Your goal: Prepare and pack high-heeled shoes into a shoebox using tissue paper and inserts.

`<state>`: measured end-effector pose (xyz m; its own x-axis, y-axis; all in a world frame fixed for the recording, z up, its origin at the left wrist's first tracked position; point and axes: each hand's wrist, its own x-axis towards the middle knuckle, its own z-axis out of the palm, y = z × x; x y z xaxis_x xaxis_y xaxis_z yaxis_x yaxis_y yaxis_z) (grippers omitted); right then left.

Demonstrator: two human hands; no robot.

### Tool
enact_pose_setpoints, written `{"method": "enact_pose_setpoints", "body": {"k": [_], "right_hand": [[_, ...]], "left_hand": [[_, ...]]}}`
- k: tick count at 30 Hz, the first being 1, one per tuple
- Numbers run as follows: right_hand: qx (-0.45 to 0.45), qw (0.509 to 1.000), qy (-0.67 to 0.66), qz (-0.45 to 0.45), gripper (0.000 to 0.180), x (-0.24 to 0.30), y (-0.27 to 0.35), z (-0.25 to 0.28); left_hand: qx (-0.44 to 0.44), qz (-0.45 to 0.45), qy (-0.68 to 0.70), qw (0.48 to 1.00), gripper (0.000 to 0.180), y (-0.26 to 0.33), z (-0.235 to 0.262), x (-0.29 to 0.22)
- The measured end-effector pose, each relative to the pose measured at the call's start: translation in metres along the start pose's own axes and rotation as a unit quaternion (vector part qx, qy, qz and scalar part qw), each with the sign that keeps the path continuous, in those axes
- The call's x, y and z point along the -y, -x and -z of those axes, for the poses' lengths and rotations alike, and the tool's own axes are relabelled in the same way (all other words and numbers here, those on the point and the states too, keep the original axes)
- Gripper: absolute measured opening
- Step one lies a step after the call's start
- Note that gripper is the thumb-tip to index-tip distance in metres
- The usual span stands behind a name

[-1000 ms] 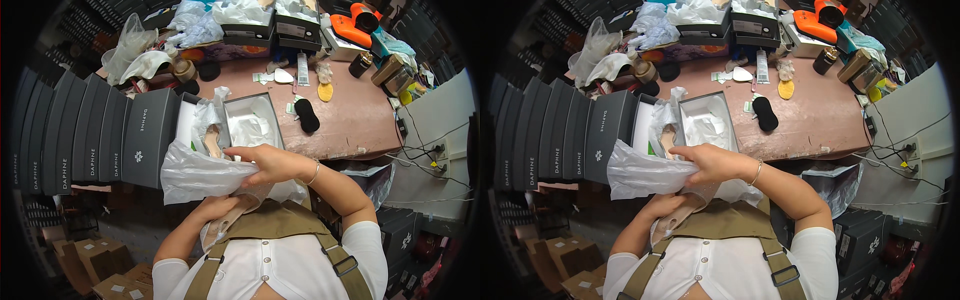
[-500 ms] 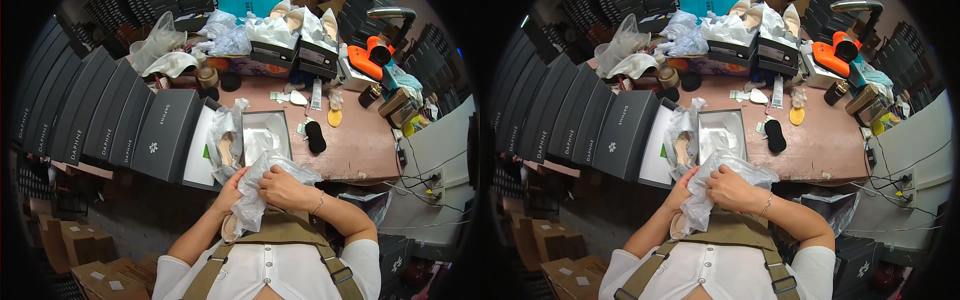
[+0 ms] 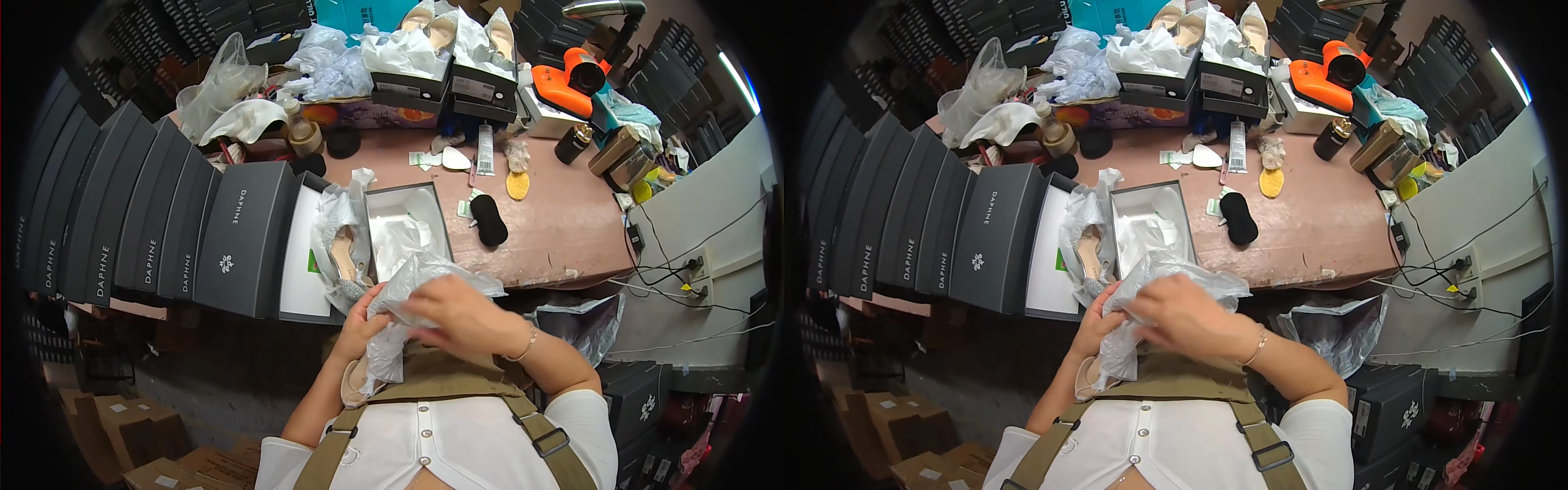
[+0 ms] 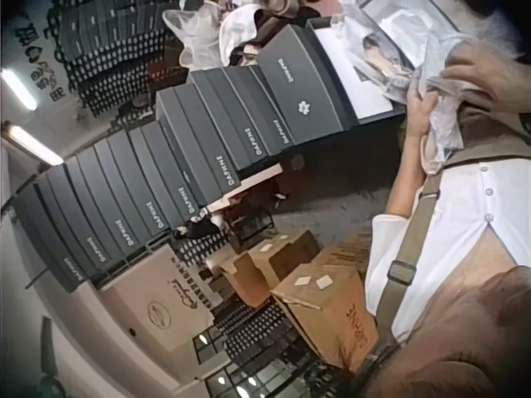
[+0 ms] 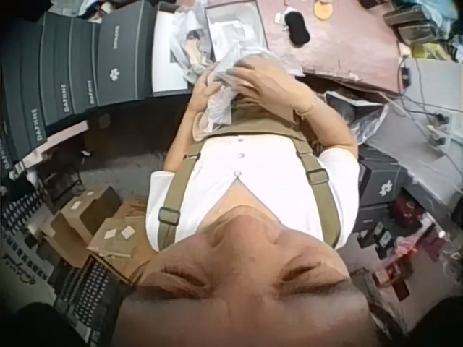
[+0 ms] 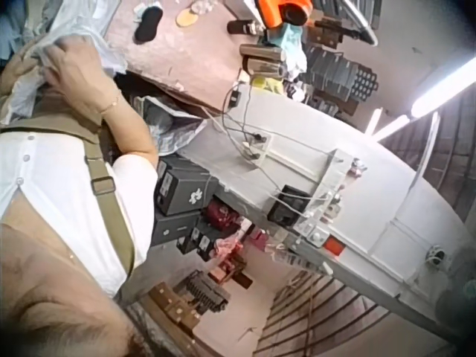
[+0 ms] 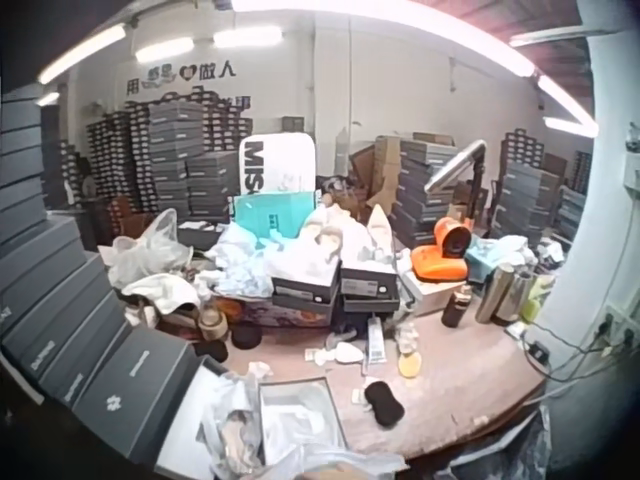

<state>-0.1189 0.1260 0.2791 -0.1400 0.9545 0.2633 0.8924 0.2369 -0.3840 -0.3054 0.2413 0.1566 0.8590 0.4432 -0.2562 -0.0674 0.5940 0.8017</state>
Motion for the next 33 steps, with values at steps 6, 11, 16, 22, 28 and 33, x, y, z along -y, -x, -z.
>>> {"method": "enact_pose_setpoints", "body": {"k": [6,11,16,22,28,33], "right_hand": [[0.017,0.925,-0.330,-0.186,0.030,-0.089,-0.001,-0.021],[0.034,0.919,-0.310,-0.241,0.023,-0.078,0.000,-0.028],[0.021,0.922,-0.312,-0.229,0.023,-0.080,0.022,-0.036],[-0.038,0.932,-0.255,-0.255,0.026,-0.076,0.005,-0.022],[-0.131,0.948,-0.222,-0.188,0.018,-0.035,-0.050,-0.054],[-0.036,0.992,0.009,-0.121,0.011,0.004,-0.039,-0.085]], "left_hand": [[0.025,0.002,0.000,1.000,0.059,0.001,-0.005,-0.005],[0.006,0.006,0.035,0.999,0.058,0.006,-0.006,-0.001],[-0.022,-0.014,0.053,0.998,0.060,0.009,0.001,0.005],[-0.081,-0.105,-0.032,0.991,0.061,-0.015,0.018,-0.007],[-0.200,-0.207,-0.076,0.955,0.062,-0.037,-0.021,-0.004],[-0.157,-0.115,0.093,0.977,0.063,-0.030,-0.026,0.034]]}}
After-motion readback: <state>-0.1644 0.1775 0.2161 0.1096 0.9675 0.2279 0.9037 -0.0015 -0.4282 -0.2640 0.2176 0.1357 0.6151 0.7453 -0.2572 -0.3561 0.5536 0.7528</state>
